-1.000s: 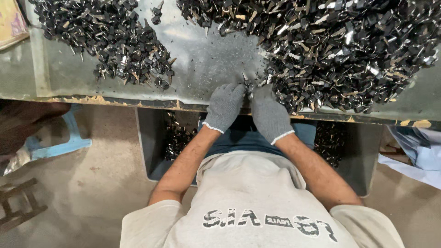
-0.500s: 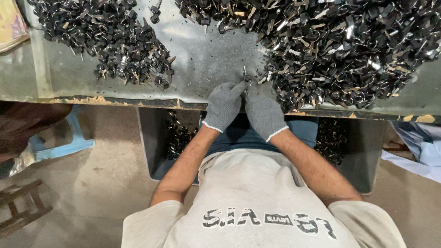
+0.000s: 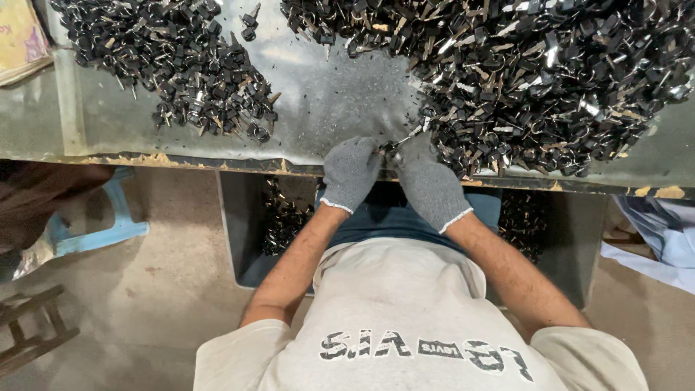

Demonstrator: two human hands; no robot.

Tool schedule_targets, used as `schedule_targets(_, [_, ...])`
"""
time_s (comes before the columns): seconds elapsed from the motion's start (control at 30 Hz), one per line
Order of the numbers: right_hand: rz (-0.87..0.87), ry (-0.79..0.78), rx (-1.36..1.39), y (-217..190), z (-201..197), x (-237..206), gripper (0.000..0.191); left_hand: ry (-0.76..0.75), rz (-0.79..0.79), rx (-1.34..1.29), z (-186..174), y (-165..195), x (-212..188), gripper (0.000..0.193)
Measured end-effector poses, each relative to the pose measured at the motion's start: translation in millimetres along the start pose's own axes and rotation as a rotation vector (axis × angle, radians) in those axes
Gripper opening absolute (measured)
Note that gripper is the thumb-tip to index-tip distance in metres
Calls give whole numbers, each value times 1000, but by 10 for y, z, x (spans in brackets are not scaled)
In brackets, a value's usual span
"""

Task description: The person, wearing gray gloves, sits at a workbench covered with piles of small black metal components and sorts them one at a time, picking individual pieces from the table and dropping them into a bin below the table edge. The person occasionally reaches across the table to gather pieces from the piles before continuing to sort.

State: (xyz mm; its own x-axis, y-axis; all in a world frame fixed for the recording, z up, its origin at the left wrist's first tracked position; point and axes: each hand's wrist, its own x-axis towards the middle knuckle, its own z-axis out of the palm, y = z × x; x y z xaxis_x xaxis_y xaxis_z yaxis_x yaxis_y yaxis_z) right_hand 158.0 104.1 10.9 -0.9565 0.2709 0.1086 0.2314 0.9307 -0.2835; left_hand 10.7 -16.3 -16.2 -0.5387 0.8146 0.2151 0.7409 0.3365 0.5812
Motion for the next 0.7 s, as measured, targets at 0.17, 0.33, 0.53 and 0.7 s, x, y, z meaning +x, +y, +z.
schedule_targets(0.17, [274, -277, 105, -93, -16, 152, 21, -64, 21, 78, 7, 34, -6, 5])
schedule_targets(0.33, [177, -135, 227, 1, 53, 242, 18, -56, 21, 21, -30, 36, 9, 10])
schedule_targets(0.53, [258, -213, 275, 89, 43, 241, 29, -83, -19, 10, -83, -8, 79, 17])
schedule_targets(0.7, [299, -356, 259, 118, 28, 237, 28, -255, -94, 76, -88, -85, 189, 13])
